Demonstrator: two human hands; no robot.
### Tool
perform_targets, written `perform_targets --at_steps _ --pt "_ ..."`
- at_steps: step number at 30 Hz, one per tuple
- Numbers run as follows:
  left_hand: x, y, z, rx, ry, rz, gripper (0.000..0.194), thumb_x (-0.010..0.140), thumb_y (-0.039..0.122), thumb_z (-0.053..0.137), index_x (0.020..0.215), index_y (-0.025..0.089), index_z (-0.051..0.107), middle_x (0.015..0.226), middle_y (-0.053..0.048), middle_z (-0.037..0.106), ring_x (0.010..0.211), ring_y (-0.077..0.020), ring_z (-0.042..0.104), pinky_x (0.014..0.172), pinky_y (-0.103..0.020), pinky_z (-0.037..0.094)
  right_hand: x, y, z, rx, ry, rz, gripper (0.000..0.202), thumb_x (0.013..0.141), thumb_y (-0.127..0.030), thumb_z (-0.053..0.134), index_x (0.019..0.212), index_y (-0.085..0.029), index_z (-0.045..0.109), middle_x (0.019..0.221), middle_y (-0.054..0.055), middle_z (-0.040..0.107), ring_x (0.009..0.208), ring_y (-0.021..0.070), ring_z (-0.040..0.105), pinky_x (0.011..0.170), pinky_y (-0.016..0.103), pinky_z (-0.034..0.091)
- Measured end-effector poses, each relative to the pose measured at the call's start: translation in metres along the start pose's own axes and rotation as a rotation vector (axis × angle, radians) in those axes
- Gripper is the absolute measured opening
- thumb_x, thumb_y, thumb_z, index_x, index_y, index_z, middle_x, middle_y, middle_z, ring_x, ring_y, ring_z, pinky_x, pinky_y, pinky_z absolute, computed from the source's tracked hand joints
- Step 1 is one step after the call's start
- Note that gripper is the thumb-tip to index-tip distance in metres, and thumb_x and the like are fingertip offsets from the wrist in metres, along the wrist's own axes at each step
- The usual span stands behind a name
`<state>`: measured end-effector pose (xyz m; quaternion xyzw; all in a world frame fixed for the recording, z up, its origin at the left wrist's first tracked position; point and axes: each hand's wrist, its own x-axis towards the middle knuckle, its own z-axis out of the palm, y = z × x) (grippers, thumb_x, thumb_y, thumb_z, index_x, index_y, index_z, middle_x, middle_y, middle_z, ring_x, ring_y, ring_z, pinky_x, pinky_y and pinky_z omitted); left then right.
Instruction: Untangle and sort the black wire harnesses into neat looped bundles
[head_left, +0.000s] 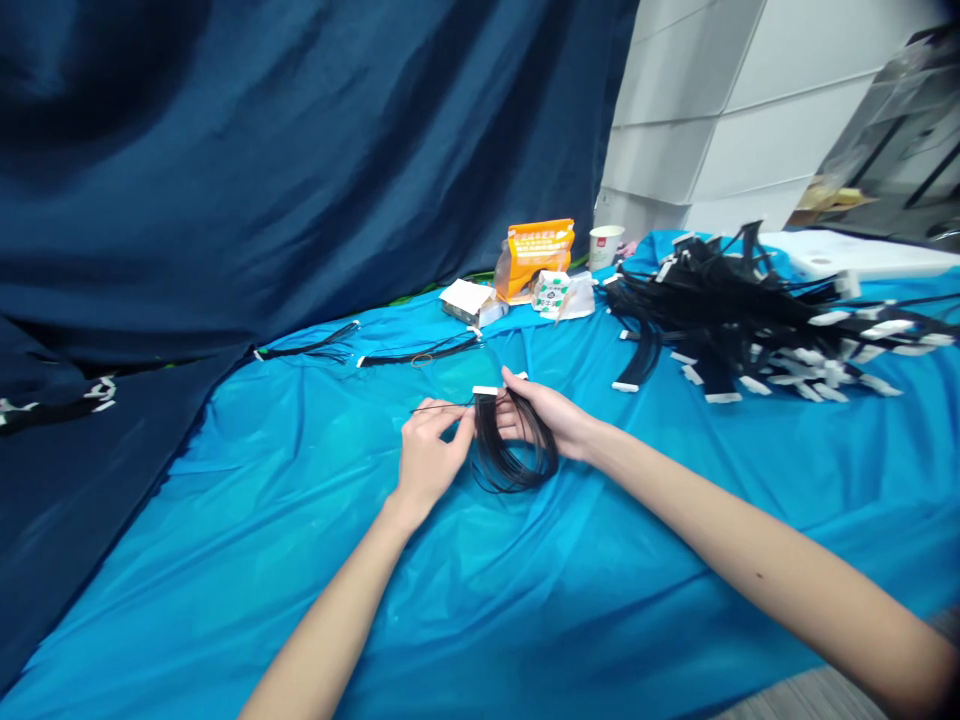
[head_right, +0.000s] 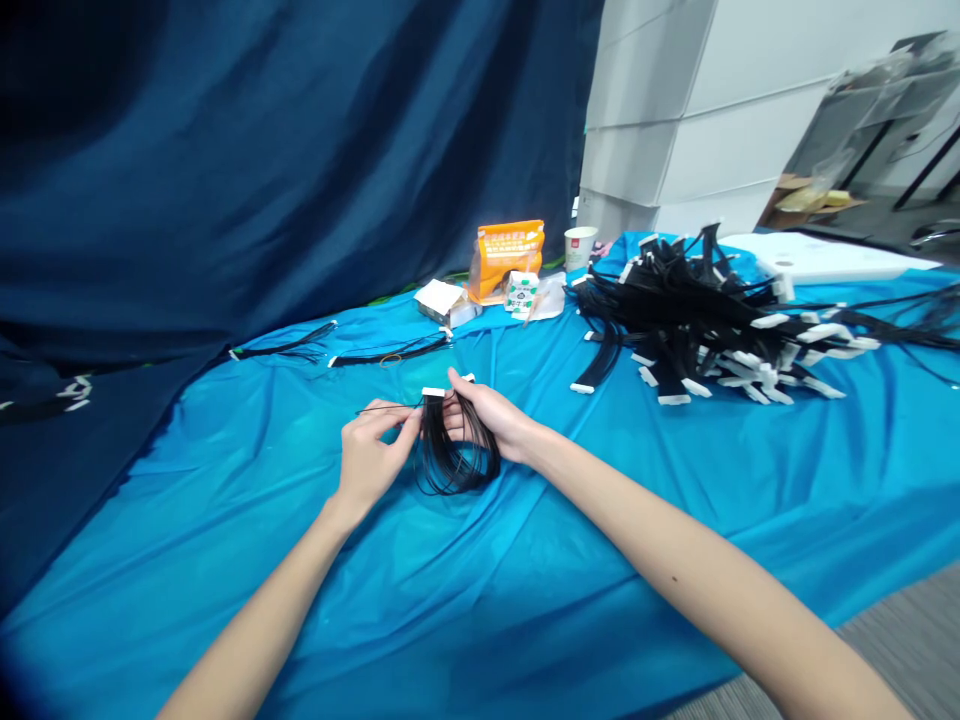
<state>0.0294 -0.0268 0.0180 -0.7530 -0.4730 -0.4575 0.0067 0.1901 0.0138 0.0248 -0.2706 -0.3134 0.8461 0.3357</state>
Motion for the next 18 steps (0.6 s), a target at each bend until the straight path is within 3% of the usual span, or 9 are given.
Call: perform_targets --at_steps 8,18 --pt "-0.0008 0.0052 -0.0021 -0.232 -0.141 -0.403 0.022 0.079 0.029 0.057 0.089 0.018 0.072 0.094 -0.006 0.071 0.090 -0.0220 0.066 0.083 -0.034 0.051 0.0016 0.0003 -0.0038 -0.009 -0.005 -0.025 0.035 0.091 -0.039 0.042 0.066 -0.017 0.049 0.052 -0.002 0.047 0.043 0.0074 0.048 0.046 0.017 0.047" --pt "-0.0034 0.0005 0.0054 -0.503 -0.085 -0.619 0.023 0.071 0.029 0.064 0.084 0.012 0.071 0.090 -0.010 0.071 0.076 -0.0196 0.067 0.070 -0.029 0.054 0.0021 0.0045 -0.0032 -0.074 0.011 -0.040 0.034 0.089 -0.042 0.046 0.067 -0.016 0.049 0.056 -0.001 0.050 0.049 0.0078 0.052 0.050 0.017 0.049"
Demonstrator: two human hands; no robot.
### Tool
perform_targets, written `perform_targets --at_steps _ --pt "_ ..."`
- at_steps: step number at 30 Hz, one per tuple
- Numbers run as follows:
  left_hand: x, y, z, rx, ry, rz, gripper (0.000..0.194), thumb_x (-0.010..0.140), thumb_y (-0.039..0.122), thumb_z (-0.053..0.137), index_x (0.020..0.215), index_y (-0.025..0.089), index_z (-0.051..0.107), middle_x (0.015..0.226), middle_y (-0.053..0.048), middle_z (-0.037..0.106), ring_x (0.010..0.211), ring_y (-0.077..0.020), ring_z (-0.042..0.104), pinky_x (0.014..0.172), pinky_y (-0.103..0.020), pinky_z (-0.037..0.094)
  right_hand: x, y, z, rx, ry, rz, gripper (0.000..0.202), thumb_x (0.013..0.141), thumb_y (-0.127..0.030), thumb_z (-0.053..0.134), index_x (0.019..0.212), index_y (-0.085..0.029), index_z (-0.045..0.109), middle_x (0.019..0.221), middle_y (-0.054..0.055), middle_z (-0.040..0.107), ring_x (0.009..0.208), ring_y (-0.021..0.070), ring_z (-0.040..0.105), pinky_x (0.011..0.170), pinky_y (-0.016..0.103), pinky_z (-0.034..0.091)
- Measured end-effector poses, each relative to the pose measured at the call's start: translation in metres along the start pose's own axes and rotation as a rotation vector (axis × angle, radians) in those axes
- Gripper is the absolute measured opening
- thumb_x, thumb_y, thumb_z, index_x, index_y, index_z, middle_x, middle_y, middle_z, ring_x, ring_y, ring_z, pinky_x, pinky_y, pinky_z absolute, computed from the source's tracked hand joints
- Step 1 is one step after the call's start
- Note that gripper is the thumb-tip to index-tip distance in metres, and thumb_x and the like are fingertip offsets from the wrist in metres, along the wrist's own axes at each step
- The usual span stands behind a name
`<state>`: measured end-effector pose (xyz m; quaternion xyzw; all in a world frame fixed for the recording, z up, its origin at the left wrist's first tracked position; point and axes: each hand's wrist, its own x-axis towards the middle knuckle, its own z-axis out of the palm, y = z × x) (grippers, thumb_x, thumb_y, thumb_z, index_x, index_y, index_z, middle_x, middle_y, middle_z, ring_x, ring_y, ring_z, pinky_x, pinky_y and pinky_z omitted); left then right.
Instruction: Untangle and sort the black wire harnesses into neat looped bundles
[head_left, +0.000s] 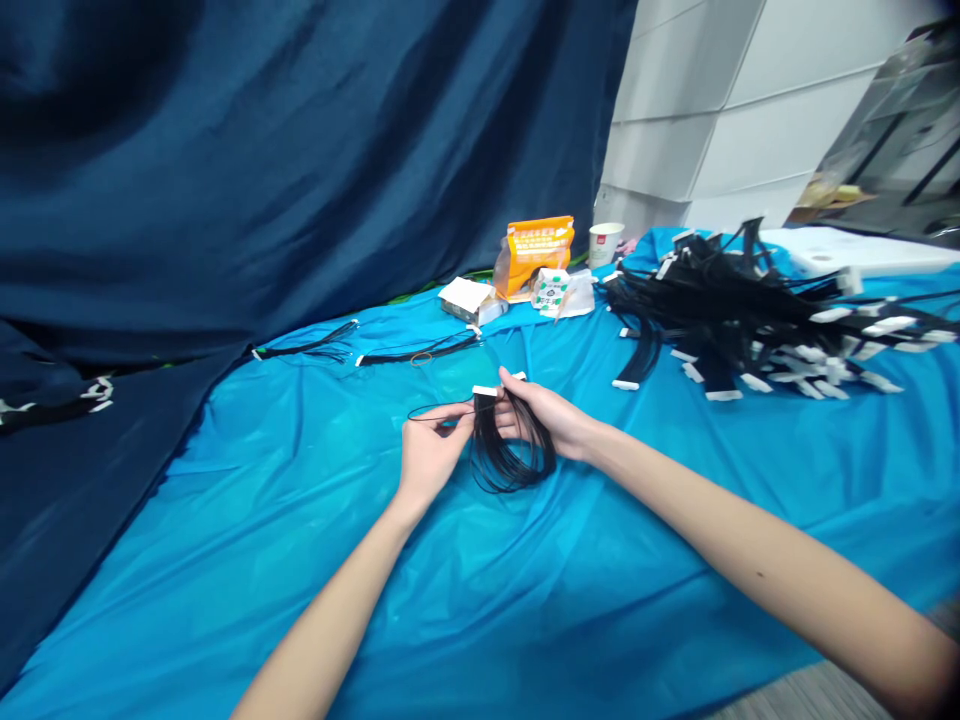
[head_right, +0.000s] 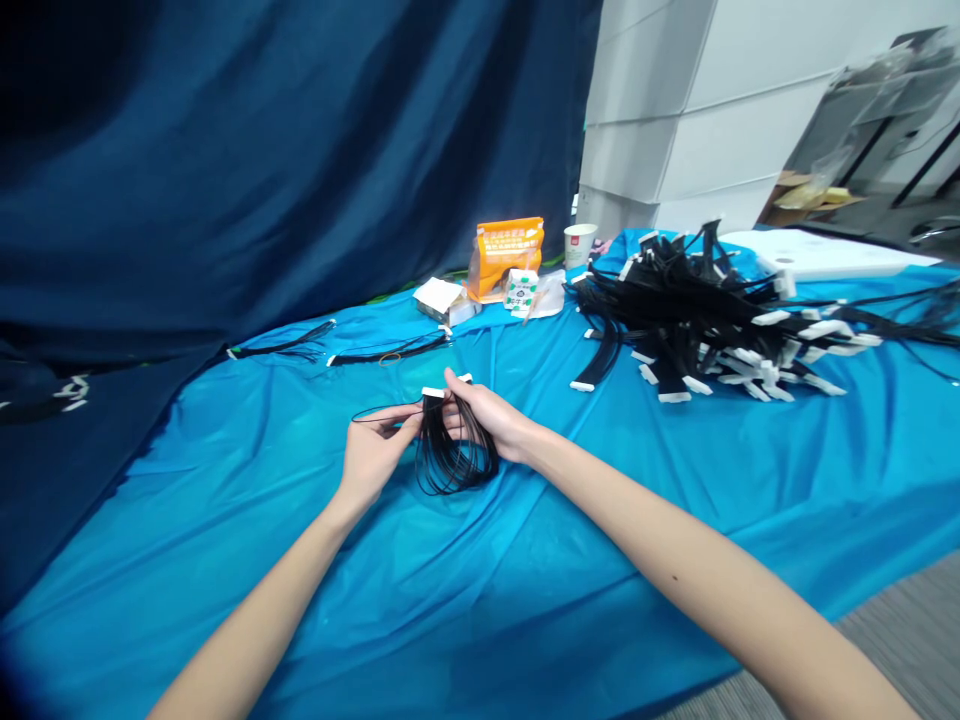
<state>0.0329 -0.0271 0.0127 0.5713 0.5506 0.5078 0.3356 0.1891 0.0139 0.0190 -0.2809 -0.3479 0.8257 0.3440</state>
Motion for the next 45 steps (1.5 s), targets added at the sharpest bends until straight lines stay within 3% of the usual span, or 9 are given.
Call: perform_targets --at_steps 10,16,22,26,30,35,39,42,45 --pt "-0.001 0.009 0.000 0.031 0.054 -0.053 0.011 0.060 0.019 0.065 0.068 0.012 0.064 0.067 -0.004 0.066 0.057 -0.0130 0.061 0.052 -0.021 0.048 -0.003 -0.002 0.003 -0.053 0.022 -0.016 0.032 0.091 -0.040 0.042 0.073 -0.015 0.053 0.059 0.001 0.056 0.050 0.0086 0.055 0.050 0.017 0.049" --pt "0.000 0.006 0.001 -0.113 0.000 -0.136 0.018 0.062 0.021 0.063 0.077 0.013 0.061 0.053 0.001 0.059 0.040 -0.0094 0.051 0.038 -0.019 0.040 -0.003 -0.004 0.004 -0.036 0.022 0.019 0.036 0.093 -0.039 0.038 0.068 -0.016 0.051 0.058 0.002 0.058 0.049 0.0095 0.055 0.051 0.018 0.049" --pt "-0.002 0.015 0.000 -0.309 -0.065 -0.236 0.026 0.064 0.025 0.066 0.087 0.014 0.058 0.052 0.006 0.054 0.032 -0.0045 0.041 0.030 -0.015 0.026 -0.003 -0.005 0.003 0.000 0.007 0.036 0.039 0.093 -0.039 0.036 0.068 -0.015 0.052 0.058 0.003 0.059 0.050 0.0102 0.057 0.051 0.019 0.049" --pt "0.000 0.017 -0.004 -0.452 -0.107 -0.280 0.027 0.065 0.026 0.068 0.087 0.013 0.058 0.054 0.005 0.055 0.033 -0.0014 0.038 0.032 -0.014 0.021 -0.003 -0.005 0.002 0.017 -0.012 0.037 0.039 0.093 -0.039 0.036 0.070 -0.014 0.055 0.059 0.003 0.060 0.052 0.0105 0.059 0.052 0.019 0.050" --pt "0.001 0.019 -0.005 -0.585 -0.121 -0.276 0.031 0.065 0.024 0.069 0.092 0.014 0.057 0.063 0.001 0.062 0.034 -0.0006 0.037 0.035 -0.015 0.025 -0.002 -0.005 0.000 0.026 -0.023 0.032 0.041 0.094 -0.040 0.035 0.073 -0.013 0.057 0.063 0.005 0.063 0.054 0.0113 0.060 0.055 0.020 0.051" --pt "-0.003 0.020 -0.005 -0.668 -0.082 -0.191 0.040 0.064 0.024 0.070 0.101 0.017 0.056 0.080 -0.003 0.067 0.038 -0.0006 0.038 0.038 -0.017 0.027 -0.002 -0.005 -0.001 0.034 -0.013 0.003 0.041 0.094 -0.039 0.033 0.076 -0.012 0.059 0.068 0.006 0.065 0.057 0.0115 0.062 0.057 0.020 0.051" --pt "-0.003 0.020 -0.006 -0.666 -0.014 -0.148 0.036 0.066 0.025 0.069 0.099 0.018 0.059 0.074 0.000 0.066 0.037 0.0013 0.030 0.038 -0.016 0.025 -0.002 -0.004 0.000 0.006 -0.029 -0.002 0.044 0.094 -0.040 0.031 0.084 -0.011 0.062 0.073 0.008 0.066 0.062 0.0129 0.063 0.064 0.023 0.053" --pt "-0.002 0.021 -0.005 -0.665 0.028 -0.146 0.032 0.065 0.025 0.070 0.094 0.017 0.062 0.076 0.000 0.066 0.046 -0.0008 0.044 0.045 -0.015 0.035 -0.001 -0.004 -0.001 -0.003 -0.041 0.000 0.044 0.094 -0.042 0.032 0.086 -0.011 0.062 0.072 0.008 0.066 0.064 0.0134 0.064 0.064 0.023 0.052" --pt "-0.002 0.023 -0.004 -0.702 0.045 -0.142 0.026 0.062 0.022 0.071 0.086 0.015 0.064 0.080 -0.004 0.068 0.068 -0.0079 0.060 0.064 -0.018 0.047 0.000 -0.003 -0.003 0.004 -0.034 -0.003 0.044 0.094 -0.042 0.032 0.084 -0.012 0.061 0.069 0.008 0.065 0.065 0.0144 0.064 0.060 0.022 0.052"
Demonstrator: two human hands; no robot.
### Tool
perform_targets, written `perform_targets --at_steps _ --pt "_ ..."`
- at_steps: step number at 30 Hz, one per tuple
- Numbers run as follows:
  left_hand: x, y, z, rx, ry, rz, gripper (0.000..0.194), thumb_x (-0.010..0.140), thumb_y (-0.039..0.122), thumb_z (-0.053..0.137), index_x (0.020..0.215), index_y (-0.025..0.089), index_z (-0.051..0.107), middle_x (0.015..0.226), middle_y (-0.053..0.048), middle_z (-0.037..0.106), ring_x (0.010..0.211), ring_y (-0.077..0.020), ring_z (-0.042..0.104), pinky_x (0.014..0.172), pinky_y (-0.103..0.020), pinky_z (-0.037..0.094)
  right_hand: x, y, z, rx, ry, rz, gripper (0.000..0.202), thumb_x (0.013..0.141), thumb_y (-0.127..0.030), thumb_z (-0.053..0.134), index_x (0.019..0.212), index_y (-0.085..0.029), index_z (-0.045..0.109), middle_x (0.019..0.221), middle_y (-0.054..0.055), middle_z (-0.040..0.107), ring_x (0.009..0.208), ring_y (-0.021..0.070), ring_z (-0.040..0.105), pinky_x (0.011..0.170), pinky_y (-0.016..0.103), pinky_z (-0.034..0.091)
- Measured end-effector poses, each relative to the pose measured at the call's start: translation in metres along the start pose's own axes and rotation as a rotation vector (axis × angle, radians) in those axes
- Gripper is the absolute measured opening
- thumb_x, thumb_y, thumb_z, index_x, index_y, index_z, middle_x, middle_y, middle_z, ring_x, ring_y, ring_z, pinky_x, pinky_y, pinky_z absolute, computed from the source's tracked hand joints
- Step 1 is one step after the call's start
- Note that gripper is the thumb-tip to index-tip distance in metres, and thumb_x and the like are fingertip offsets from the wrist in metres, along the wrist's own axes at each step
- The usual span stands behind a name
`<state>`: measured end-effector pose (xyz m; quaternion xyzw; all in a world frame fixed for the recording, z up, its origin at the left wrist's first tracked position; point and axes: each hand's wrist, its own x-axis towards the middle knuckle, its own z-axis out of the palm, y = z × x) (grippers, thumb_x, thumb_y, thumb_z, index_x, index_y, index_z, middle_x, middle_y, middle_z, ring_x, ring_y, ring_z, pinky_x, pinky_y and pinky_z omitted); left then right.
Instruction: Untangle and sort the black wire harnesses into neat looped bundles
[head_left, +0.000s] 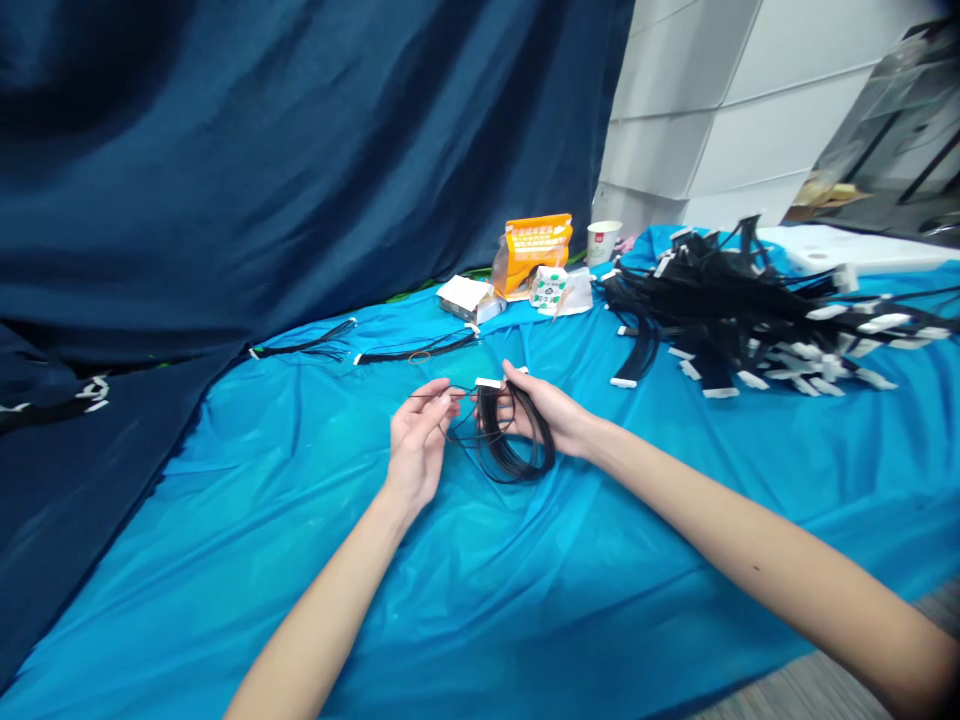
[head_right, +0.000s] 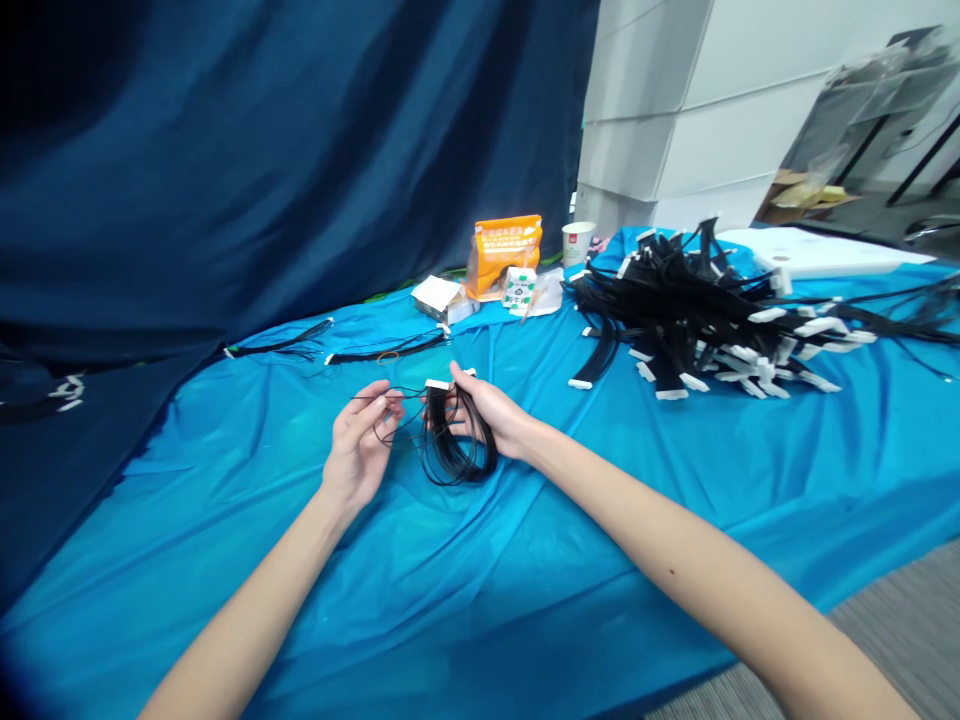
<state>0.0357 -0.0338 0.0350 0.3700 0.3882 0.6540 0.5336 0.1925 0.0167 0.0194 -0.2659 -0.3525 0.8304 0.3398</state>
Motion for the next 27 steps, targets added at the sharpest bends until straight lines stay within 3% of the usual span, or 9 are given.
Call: perform_targets --at_steps 2,4,8,14,18,21,24,27 --pt "-0.0008 0.0012 -0.0001 0.002 -0.025 -0.006 0.026 0.064 0.023 0.068 0.088 0.015 0.064 0.089 -0.007 0.069 0.073 -0.0115 0.063 0.071 -0.024 0.050 0.0008 0.0001 -0.0013 0.017 0.012 0.002 0.043 0.094 -0.042 0.032 0.080 -0.012 0.060 0.067 0.007 0.064 0.064 0.0140 0.063 0.059 0.022 0.052" --pt "-0.0018 0.0030 -0.0017 0.040 -0.088 -0.016 0.032 0.068 0.025 0.061 0.098 0.016 0.063 0.105 -0.011 0.066 0.068 -0.0130 0.064 0.068 -0.028 0.052 0.0015 0.0002 -0.0024 0.035 0.018 0.006 0.042 0.093 -0.042 0.033 0.077 -0.013 0.059 0.065 0.005 0.062 0.061 0.0132 0.062 0.059 0.022 0.052" --pt "-0.0030 0.0062 -0.0048 0.111 -0.220 -0.018 0.049 0.068 0.023 0.049 0.116 0.020 0.055 0.133 -0.012 0.049 0.068 -0.0150 0.065 0.060 -0.030 0.054 0.0016 -0.0006 -0.0029 0.040 0.038 0.007 0.041 0.093 -0.042 0.034 0.080 -0.013 0.060 0.069 0.006 0.065 0.060 0.0137 0.062 0.064 0.026 0.053" --pt "-0.0035 0.0029 -0.0005 0.176 -0.210 0.007 0.060 0.069 0.023 0.062 0.126 0.027 0.044 0.141 -0.011 0.037 0.065 -0.0121 0.065 0.050 -0.024 0.052 -0.0008 -0.0026 -0.0009 0.052 0.065 0.003 0.040 0.093 -0.041 0.035 0.079 -0.013 0.060 0.063 0.004 0.063 0.056 0.0115 0.061 0.061 0.022 0.053" --pt "-0.0018 -0.0001 -0.0002 0.176 -0.118 0.024 0.051 0.071 0.033 0.066 0.118 0.022 0.050 0.127 -0.013 0.052 0.058 -0.0090 0.062 0.047 -0.021 0.048 0.0001 -0.0020 -0.0019 0.062 0.066 0.007 0.041 0.093 -0.041 0.035 0.078 -0.013 0.059 0.061 0.004 0.062 0.057 0.0114 0.062 0.057 0.020 0.052" --pt "-0.0002 -0.0004 -0.0020 0.150 -0.057 0.035 0.041 0.071 0.040 0.066 0.105 0.018 0.057 0.096 -0.007 0.064 0.050 -0.0069 0.057 0.044 -0.019 0.045 0.0003 -0.0019 -0.0017 0.040 0.062 0.009 0.043 0.093 -0.042 0.034 0.077 -0.012 0.060 0.065 0.006 0.064 0.059 0.0126 0.063 0.056 0.020 0.052" --pt "0.0004 0.0001 -0.0029 0.148 -0.002 0.062 0.036 0.071 0.044 0.065 0.091 0.015 0.060 0.070 -0.001 0.061 0.043 -0.0057 0.052 0.042 -0.018 0.040 -0.0007 -0.0026 -0.0002 0.021 0.052 0.010 0.044 0.093 -0.042 0.033 0.079 -0.012 0.061 0.070 0.008 0.066 0.061 0.0135 0.064 0.060 0.022 0.053" --pt "0.0006 0.0004 -0.0024 0.217 0.077 0.115 0.035 0.071 0.045 0.064 0.085 0.013 0.062 0.061 0.000 0.061 0.040 -0.0063 0.051 0.041 -0.018 0.038 -0.0017 -0.0033 0.0008 0.011 0.047 0.014 0.046 0.094 -0.043 0.031 0.082 -0.011 0.061 0.073 0.009 0.067 0.063 0.0138 0.065 0.062 0.022 0.053"
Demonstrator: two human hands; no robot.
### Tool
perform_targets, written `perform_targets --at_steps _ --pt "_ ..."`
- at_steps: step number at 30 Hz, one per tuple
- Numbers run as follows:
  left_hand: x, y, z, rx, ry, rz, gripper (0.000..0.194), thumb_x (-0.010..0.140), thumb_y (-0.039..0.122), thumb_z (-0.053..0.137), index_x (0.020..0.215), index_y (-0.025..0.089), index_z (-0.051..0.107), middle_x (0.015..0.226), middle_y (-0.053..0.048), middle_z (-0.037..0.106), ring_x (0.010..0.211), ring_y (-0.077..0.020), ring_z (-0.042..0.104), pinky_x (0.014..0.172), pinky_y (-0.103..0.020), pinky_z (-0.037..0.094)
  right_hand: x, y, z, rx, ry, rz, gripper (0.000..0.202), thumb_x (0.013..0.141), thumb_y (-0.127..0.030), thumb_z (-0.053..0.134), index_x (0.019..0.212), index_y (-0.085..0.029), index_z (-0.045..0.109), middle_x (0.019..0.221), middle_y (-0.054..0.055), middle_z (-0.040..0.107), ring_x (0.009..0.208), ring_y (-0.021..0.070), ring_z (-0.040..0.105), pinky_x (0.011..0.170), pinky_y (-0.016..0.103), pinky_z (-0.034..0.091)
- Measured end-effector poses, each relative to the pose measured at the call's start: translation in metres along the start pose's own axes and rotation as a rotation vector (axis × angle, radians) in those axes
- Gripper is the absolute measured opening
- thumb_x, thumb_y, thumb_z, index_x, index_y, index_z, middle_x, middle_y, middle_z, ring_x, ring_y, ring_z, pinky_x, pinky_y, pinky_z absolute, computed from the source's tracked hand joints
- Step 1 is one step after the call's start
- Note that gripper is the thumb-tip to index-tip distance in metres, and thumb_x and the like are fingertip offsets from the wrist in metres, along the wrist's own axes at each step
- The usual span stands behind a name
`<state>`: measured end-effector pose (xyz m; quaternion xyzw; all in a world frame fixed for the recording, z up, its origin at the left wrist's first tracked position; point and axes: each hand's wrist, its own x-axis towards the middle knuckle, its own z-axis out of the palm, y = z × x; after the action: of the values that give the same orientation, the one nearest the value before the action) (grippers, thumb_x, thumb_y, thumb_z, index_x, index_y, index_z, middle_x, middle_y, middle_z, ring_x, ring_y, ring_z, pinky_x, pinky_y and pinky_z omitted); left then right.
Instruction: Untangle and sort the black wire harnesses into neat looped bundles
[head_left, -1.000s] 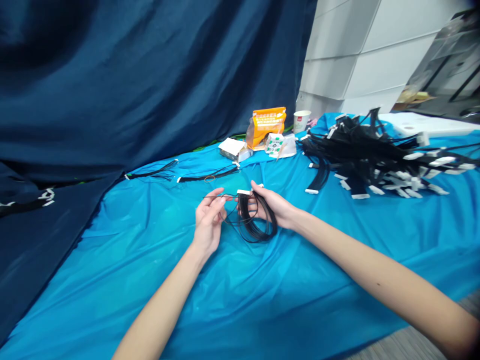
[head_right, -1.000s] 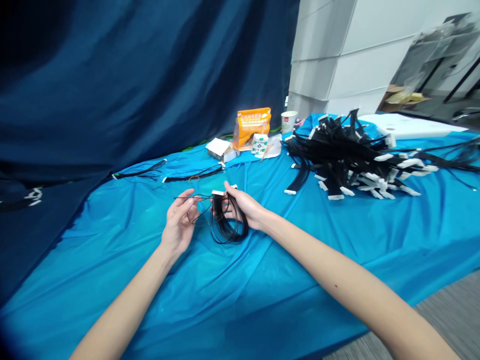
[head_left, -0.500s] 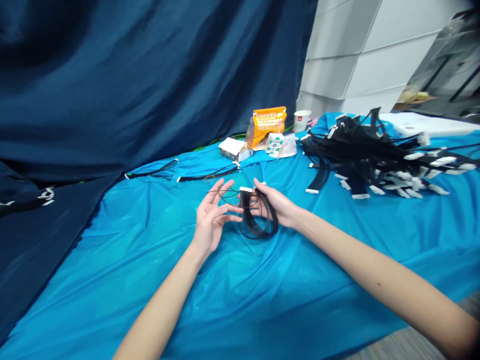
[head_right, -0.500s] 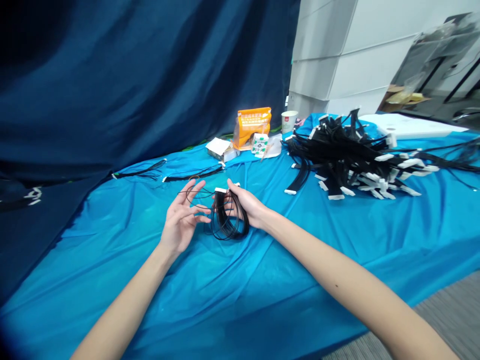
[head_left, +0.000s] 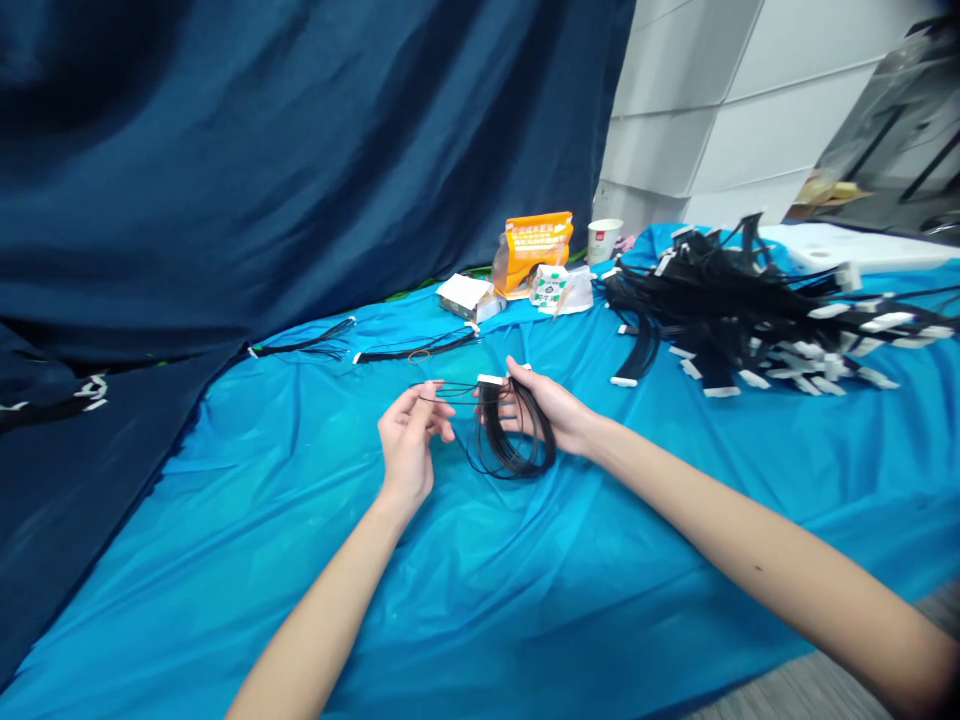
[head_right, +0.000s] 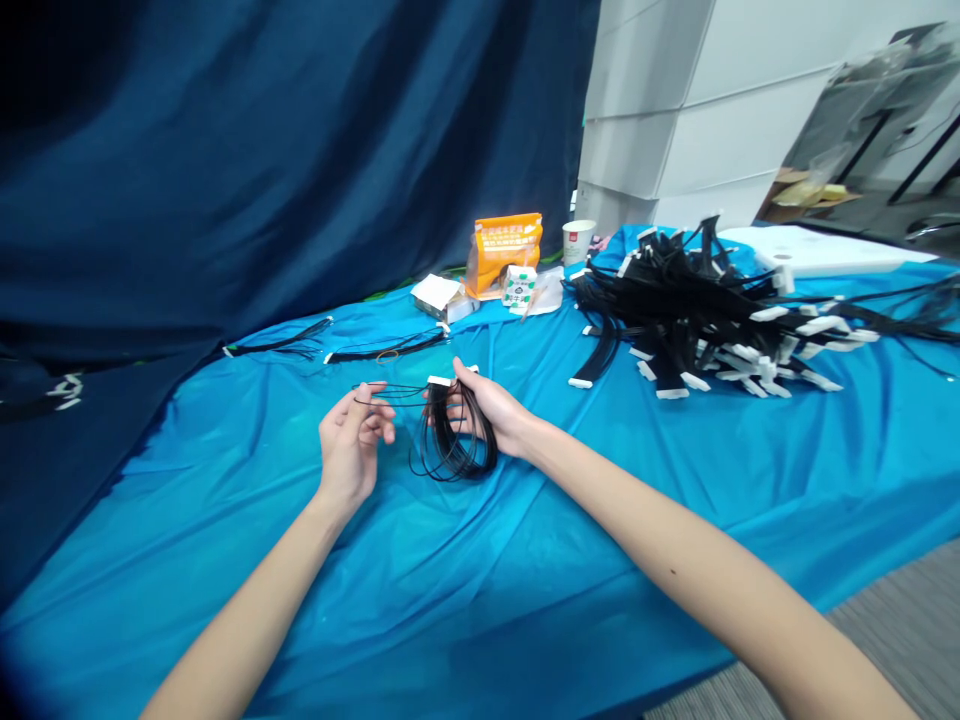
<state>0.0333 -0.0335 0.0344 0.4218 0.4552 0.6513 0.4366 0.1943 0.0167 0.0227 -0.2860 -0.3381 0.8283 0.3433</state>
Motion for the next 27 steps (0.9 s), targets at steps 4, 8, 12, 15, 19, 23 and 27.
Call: perform_targets --at_steps 4,8,12,15,19,23,27 --pt "0.0015 -0.0007 0.0002 0.102 0.159 0.057 0.035 0.068 0.044 0.066 0.079 0.011 0.062 0.063 -0.003 0.064 0.041 -0.0077 0.053 0.041 -0.019 0.036 -0.0002 -0.0003 -0.0001 -0.009 -0.008 -0.005 0.047 0.094 -0.043 0.031 0.083 -0.010 0.062 0.073 0.011 0.067 0.063 0.0142 0.065 0.058 0.021 0.053" --pt "0.0034 -0.0014 -0.0013 0.093 0.245 0.056 0.035 0.066 0.042 0.069 0.058 0.013 0.052 0.054 0.001 0.059 0.038 -0.0057 0.048 0.039 -0.018 0.033 -0.0003 -0.0004 0.0004 -0.017 -0.009 -0.005 0.048 0.094 -0.043 0.030 0.084 -0.010 0.062 0.074 0.011 0.067 0.064 0.0144 0.065 0.058 0.021 0.053" --pt "0.0022 0.0001 -0.0013 -0.008 0.079 -0.061 0.042 0.073 0.049 0.058 0.051 0.014 0.049 0.050 -0.002 0.058 0.037 -0.0065 0.046 0.040 -0.019 0.033 -0.0008 -0.0004 0.0013 -0.023 0.007 0.002 0.048 0.094 -0.043 0.030 0.084 -0.010 0.062 0.072 0.010 0.067 0.064 0.0140 0.065 0.059 0.020 0.053" --pt "0.0001 0.0005 -0.0002 -0.078 -0.145 -0.154 0.047 0.078 0.053 0.047 0.061 0.011 0.061 0.059 -0.009 0.064 0.048 -0.0128 0.056 0.046 -0.023 0.039 -0.0008 -0.0001 0.0013 0.008 0.006 0.011 0.045 0.094 -0.043 0.032 0.083 -0.011 0.061 0.068 0.008 0.066 0.059 0.0118 0.063 0.056 0.019 0.052" --pt "-0.0012 -0.0004 0.0002 -0.190 -0.287 -0.159 0.046 0.082 0.048 0.039 0.089 0.011 0.066 0.083 -0.013 0.069 0.067 -0.0191 0.063 0.054 -0.027 0.045 -0.0004 0.0003 0.0015 0.043 0.034 0.008 0.041 0.094 -0.041 0.034 0.077 -0.013 0.059 0.062 0.004 0.063 0.053 0.0103 0.061 0.053 0.019 0.051" --pt "-0.0011 -0.0002 -0.0002 -0.222 -0.290 -0.031 0.030 0.075 0.027 0.048 0.097 0.015 0.065 0.105 -0.010 0.066 0.089 -0.0228 0.063 0.068 -0.032 0.049 0.0002 0.0006 0.0018 0.025 0.041 0.011 0.041 0.093 -0.042 0.034 0.074 -0.013 0.056 0.062 0.005 0.063 0.057 0.0131 0.063 0.055 0.022 0.052" --pt "-0.0001 -0.0043 0.0007 0.015 -0.172 0.047 0.016 0.067 0.017 0.060 0.081 0.014 0.066 0.087 -0.007 0.069 0.082 -0.0198 0.064 0.071 -0.029 0.050 0.0000 0.0006 0.0023 0.001 0.034 -0.003 0.042 0.094 -0.042 0.032 0.077 -0.013 0.057 0.062 0.005 0.063 0.056 0.0136 0.064 0.054 0.021 0.051"
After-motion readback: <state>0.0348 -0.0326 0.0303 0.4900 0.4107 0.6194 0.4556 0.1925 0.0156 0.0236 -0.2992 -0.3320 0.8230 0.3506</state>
